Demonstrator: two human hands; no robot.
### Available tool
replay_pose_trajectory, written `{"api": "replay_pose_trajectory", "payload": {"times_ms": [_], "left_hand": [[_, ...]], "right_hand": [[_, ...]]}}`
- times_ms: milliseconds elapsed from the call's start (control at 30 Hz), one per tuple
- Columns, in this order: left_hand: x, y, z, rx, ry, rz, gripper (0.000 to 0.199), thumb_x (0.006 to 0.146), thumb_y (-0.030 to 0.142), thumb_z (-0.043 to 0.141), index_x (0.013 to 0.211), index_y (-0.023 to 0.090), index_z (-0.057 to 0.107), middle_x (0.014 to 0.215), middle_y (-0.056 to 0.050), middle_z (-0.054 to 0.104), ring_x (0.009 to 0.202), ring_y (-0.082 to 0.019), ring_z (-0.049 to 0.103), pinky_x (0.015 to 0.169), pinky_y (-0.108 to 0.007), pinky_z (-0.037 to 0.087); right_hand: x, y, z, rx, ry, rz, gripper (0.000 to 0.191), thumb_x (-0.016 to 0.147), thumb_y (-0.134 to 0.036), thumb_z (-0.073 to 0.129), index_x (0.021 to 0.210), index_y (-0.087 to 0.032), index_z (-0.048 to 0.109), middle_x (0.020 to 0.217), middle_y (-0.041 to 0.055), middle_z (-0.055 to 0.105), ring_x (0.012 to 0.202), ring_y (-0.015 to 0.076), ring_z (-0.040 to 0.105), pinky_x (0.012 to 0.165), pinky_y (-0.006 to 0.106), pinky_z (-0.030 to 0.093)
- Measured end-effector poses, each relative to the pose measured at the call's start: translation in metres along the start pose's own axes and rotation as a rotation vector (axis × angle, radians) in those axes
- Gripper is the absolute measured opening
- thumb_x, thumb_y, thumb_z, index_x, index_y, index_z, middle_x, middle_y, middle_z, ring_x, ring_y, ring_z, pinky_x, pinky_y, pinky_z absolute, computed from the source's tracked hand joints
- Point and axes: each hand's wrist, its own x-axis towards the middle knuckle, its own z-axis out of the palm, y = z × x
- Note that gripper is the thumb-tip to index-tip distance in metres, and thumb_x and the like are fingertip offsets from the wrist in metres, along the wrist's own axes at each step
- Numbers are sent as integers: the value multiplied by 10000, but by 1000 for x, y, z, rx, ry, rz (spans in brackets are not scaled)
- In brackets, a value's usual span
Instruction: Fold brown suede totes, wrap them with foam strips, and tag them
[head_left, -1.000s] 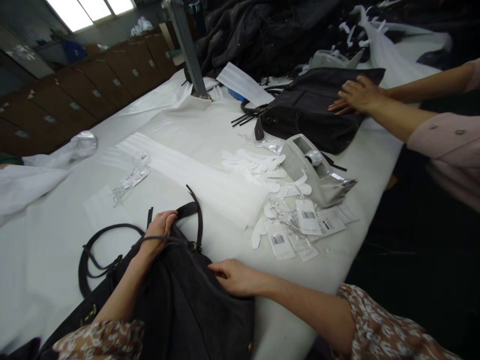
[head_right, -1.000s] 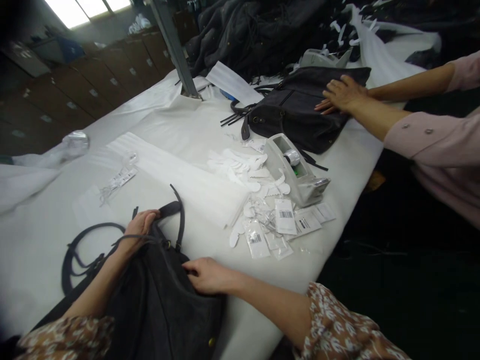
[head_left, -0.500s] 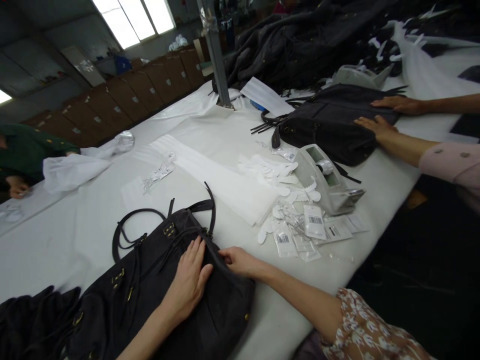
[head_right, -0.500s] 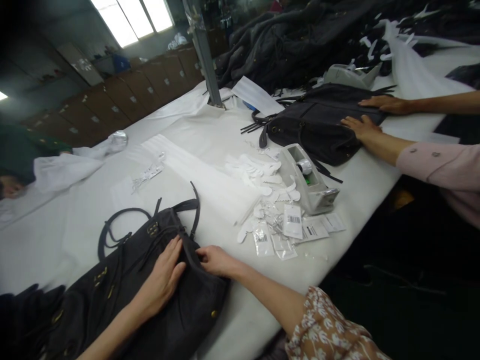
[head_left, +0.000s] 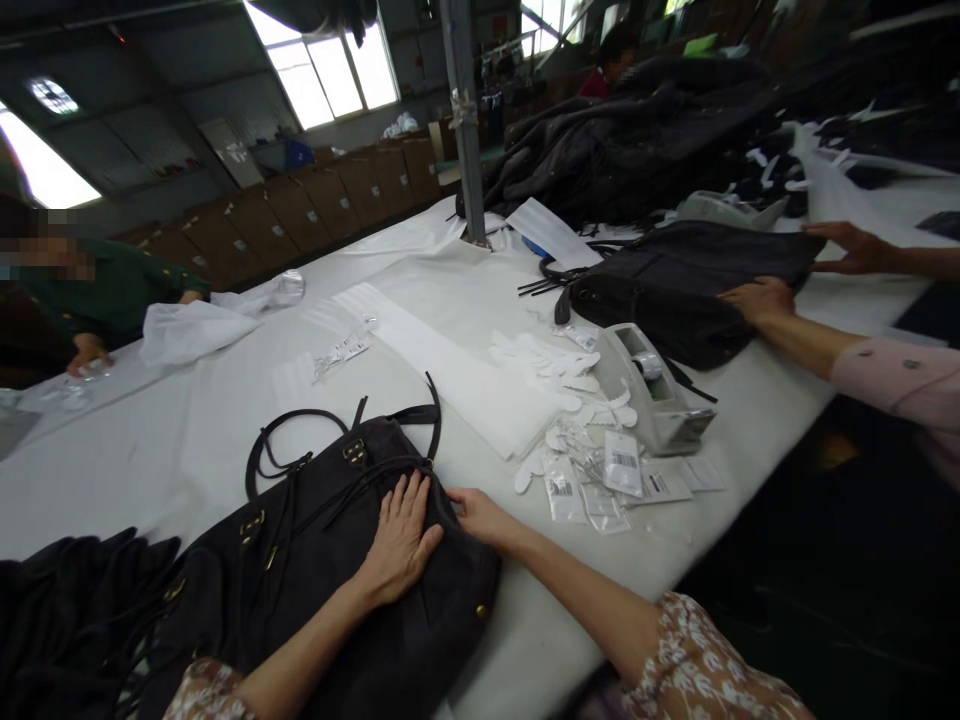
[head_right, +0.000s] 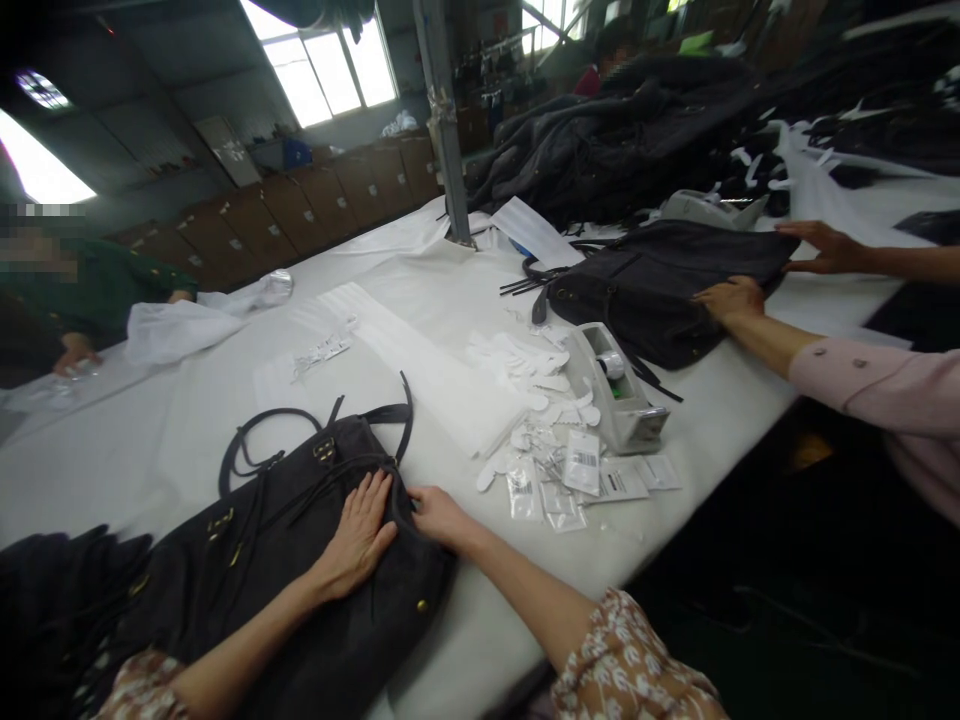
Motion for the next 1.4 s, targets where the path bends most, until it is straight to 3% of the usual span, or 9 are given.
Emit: {"api": "replay_pose_trajectory", "payload": {"times_ms": [133,267,500,633,700,833,1033,1267,1400], "left_hand": [[7,11,-13,-272,-55,-175,607,951,480,129,1477,175,112,1558,-98,178,1434,-207,131,1164,-475,134],[14,33,-7,-120,-99,-323,676,927,516,130,1482,135,67,1574,-100,70,1438,-302,7,1132,-573,77],[24,48,-9,24,-197,-355,733,896,565,110,1488,138,45,1576,-84,-32,1427,-361,-14,1107,-610,87],[15,53,-26,-62,-199,-384,794,865,634,128,1492,152,50,1578,-80,-10,1428,-356,-19,1123,-591,51],[9,54,-31,-123,-172,-343,833,846,670,134,1492,151,43,1577,-84,-24,1424,-362,-47,1123,-596,12],[5,46,-36,-221,-69,-245,862,839,677,132,1489,122,18,1570,-119,-67,1406,-392,-120,1090,-646,-57],[4,48,-30,-164,-115,-291,833,845,649,123,1491,129,40,1574,-107,-39,1413,-396,-72,1102,-637,-7],[15,48,-10,-58,-148,-313,836,842,612,180,1486,94,54,1571,-127,-54,1397,-441,-88,1060,-690,-24],[11,48,-18,-71,-174,-322,832,838,618,204,1489,121,61,1573,-111,-45,1407,-415,-81,1078,-663,-22]], "right_hand": [[-19,-2,-7,316,-81,70,479,866,-504,510,1216,-186,583,728,6,662,632,147,590,721,331,508],[-22,6,2,428,-113,-61,474,813,-512,614,1165,-194,624,905,27,698,865,200,633,933,414,451],[-11,19,7,511,21,-84,630,716,-457,731,1273,-231,543,1155,60,661,996,241,633,969,436,451],[-16,14,5,448,183,88,764,610,-486,790,1270,-189,548,1105,95,686,974,288,651,935,460,484],[-14,11,3,473,245,128,676,693,-562,701,1258,-216,564,1208,88,641,1081,285,612,957,429,481],[2,-7,-4,378,133,165,578,727,-565,666,1189,-221,627,1328,71,558,1254,269,483,1027,364,435],[-15,-44,-1,433,-133,272,609,713,-310,708,1283,-180,538,1136,106,678,1016,269,651,852,355,537],[-20,-8,13,665,96,186,719,673,-183,679,1339,-176,409,1040,59,703,855,190,691,764,276,544],[-21,1,14,666,136,218,827,673,-170,688,1395,-185,286,1046,65,698,851,196,695,776,300,548]]}}
